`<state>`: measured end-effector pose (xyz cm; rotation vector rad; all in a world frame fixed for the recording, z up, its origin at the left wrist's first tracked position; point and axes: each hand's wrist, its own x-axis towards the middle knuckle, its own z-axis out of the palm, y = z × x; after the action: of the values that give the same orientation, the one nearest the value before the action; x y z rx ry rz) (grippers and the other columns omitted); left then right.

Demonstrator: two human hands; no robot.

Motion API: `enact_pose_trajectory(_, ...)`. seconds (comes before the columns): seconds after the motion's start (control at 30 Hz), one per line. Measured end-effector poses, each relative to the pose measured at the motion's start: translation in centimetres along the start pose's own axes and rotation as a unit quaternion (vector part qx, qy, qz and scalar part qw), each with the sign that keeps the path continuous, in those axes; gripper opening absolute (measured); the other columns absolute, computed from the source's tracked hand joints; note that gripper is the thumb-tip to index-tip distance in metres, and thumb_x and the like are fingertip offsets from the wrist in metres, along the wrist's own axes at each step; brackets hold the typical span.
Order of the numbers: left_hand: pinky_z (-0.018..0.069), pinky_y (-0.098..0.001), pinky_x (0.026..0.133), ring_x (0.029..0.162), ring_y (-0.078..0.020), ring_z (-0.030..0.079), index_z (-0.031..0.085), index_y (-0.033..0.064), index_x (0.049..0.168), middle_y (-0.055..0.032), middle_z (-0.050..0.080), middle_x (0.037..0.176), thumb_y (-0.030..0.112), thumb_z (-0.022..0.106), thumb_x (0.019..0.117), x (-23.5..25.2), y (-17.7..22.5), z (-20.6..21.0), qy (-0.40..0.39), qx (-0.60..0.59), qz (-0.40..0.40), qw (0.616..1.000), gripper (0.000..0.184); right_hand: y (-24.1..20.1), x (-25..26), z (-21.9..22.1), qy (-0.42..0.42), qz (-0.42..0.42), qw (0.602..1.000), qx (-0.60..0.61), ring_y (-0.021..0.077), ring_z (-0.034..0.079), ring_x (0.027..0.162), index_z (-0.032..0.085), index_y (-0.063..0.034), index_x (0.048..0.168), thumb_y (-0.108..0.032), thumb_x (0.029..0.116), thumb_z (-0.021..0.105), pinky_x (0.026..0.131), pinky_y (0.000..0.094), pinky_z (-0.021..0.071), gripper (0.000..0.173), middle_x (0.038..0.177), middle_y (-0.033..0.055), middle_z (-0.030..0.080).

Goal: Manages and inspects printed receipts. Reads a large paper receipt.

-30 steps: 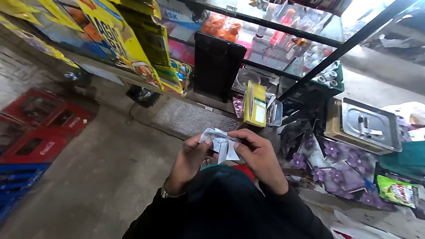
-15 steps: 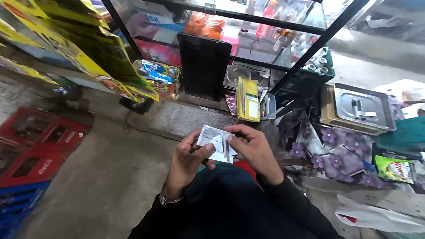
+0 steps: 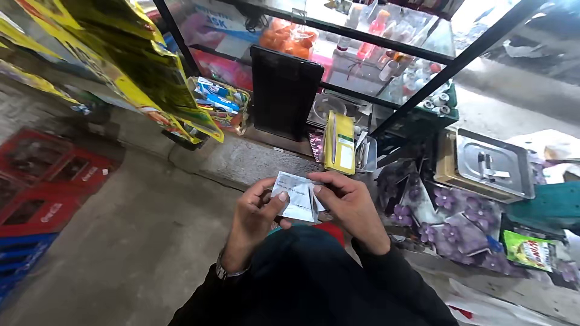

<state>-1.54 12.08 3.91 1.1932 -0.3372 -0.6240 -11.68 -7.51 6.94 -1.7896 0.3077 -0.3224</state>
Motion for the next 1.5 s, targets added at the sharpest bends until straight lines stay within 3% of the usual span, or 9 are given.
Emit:
enact_pose_trajectory(0.1, 0.0640, -0.0398, 0.052, 0.067, -0.0299, 0.073, 0.053, 0.0077, 0.144, -0.0224, 0.072, 0.098, 0.001, 0.068, 0.0960, 0.0, 0.1, -0.1, 0.001, -0.011, -0.008, 1.000, 0.051, 0.1, 0.1, 0.0, -0.006, -0.006, 1.000, -0.009, 0.0154, 0.069, 0.082, 0.075, -0.0128, 0.123, -0.011, 0.1006, 0.063, 0.071, 0.0322, 0.0621, 0.025, 0.107, 0.0031, 0.072)
enact_pose_trajectory(0.33, 0.0644, -0.0405, 0.053, 0.066, -0.0289, 0.072, 0.063, -0.0026, 0.125, -0.0214, 0.071, 0.097, 0.003, 0.068, 0.0970, -0.4, -0.1, -0.8, -0.004, 0.012, 0.021, 1.000, 0.029, 0.1, 0.2, 0.5, 0.000, 0.004, 1.000, 0.005, 0.0181, 0.072, 0.087, 0.072, -0.0136, 0.129, -0.011, 0.1007, 0.063, 0.075, 0.0347, 0.0640, 0.030, 0.111, 0.0045, 0.073)
enact_pose_trajectory(0.43, 0.0646, -0.0415, 0.052, 0.067, -0.0289, 0.073, 0.061, -0.0038, 0.122, -0.0208, 0.071, 0.095, 0.006, 0.062, 0.1014, -0.6, 0.1, -1.0, 0.003, -0.005, 0.019, 1.000, 0.023, -0.1, 0.2, 0.7, 0.002, 0.016, 1.000, 0.017, 0.0196, 0.072, 0.079, 0.071, -0.0136, 0.130, -0.011, 0.1007, 0.064, 0.066, 0.0341, 0.0636, 0.030, 0.108, 0.0069, 0.074)
enact_pose_trajectory(0.5, 0.0644, -0.0415, 0.051, 0.067, -0.0283, 0.073, 0.060, -0.0039, 0.122, -0.0207, 0.071, 0.095, 0.007, 0.058, 0.1037, -0.6, 0.1, -1.0, 0.009, -0.022, 0.019, 1.000, 0.021, -0.3, 0.1, 0.8, -0.002, 0.014, 1.000, 0.016, 0.0194, 0.072, 0.077, 0.071, -0.0130, 0.129, -0.011, 0.1004, 0.065, 0.064, 0.0338, 0.0637, 0.029, 0.107, 0.0071, 0.074)
enact_pose_trajectory(0.67, 0.0644, -0.0420, 0.052, 0.065, -0.0298, 0.073, 0.055, -0.0013, 0.130, -0.0213, 0.071, 0.087, 0.003, 0.064, 0.0992, -0.7, 0.1, -1.0, 0.019, -0.016, 0.010, 1.000, 0.032, -0.4, -0.2, 0.8, -0.006, 0.005, 1.000, 0.001, 0.0168, 0.071, 0.078, 0.073, -0.0127, 0.126, -0.012, 0.1008, 0.064, 0.066, 0.0318, 0.0626, 0.027, 0.107, 0.0049, 0.074)
enact_pose_trajectory(0.93, 0.0654, -0.0428, 0.057, 0.068, -0.0304, 0.073, 0.054, -0.0011, 0.130, -0.0219, 0.071, 0.090, -0.002, 0.067, 0.0954, -1.1, -0.2, -1.1, -0.003, -0.023, 0.020, 1.000, 0.037, -0.1, -0.8, 1.0, 0.011, 0.004, 1.000, -0.012, 0.0181, 0.072, 0.086, 0.072, -0.0140, 0.128, -0.013, 0.1010, 0.064, 0.073, 0.0346, 0.0645, 0.029, 0.113, 0.0043, 0.073)
enact_pose_trajectory(1.17, 0.0663, -0.0444, 0.062, 0.075, -0.0344, 0.074, 0.053, -0.0023, 0.130, -0.0249, 0.070, 0.101, -0.004, 0.069, 0.0919, -1.4, -0.4, -1.3, -0.016, -0.020, 0.039, 0.999, 0.041, -0.1, -1.2, 1.2, 0.031, 0.006, 1.000, -0.003, 0.0204, 0.071, 0.080, 0.072, -0.0151, 0.128, -0.013, 0.1007, 0.065, 0.064, 0.0353, 0.0650, 0.029, 0.113, 0.0059, 0.071)
enact_pose_trajectory(1.37, 0.0666, -0.0458, 0.067, 0.079, -0.0356, 0.074, 0.051, 0.0001, 0.135, -0.0250, 0.070, 0.104, -0.005, 0.069, 0.0909, -1.6, -0.6, -1.4, -0.023, -0.019, 0.053, 0.998, 0.048, 0.2, -1.5, 1.2, 0.042, -0.012, 0.999, -0.011, 0.0190, 0.071, 0.087, 0.072, -0.0146, 0.128, -0.010, 0.1004, 0.064, 0.074, 0.0349, 0.0647, 0.029, 0.116, 0.0043, 0.070)
enact_pose_trajectory(1.5, 0.0661, -0.0475, 0.071, 0.083, -0.0355, 0.074, 0.049, -0.0001, 0.140, -0.0253, 0.069, 0.108, -0.005, 0.063, 0.0932, -1.6, -0.9, -1.7, -0.046, -0.022, 0.068, 0.996, 0.049, 0.3, -1.6, 1.1, 0.053, -0.019, 0.998, -0.009, 0.0199, 0.072, 0.093, 0.072, -0.0135, 0.128, -0.010, 0.1003, 0.064, 0.079, 0.0370, 0.0653, 0.029, 0.118, 0.0053, 0.070)
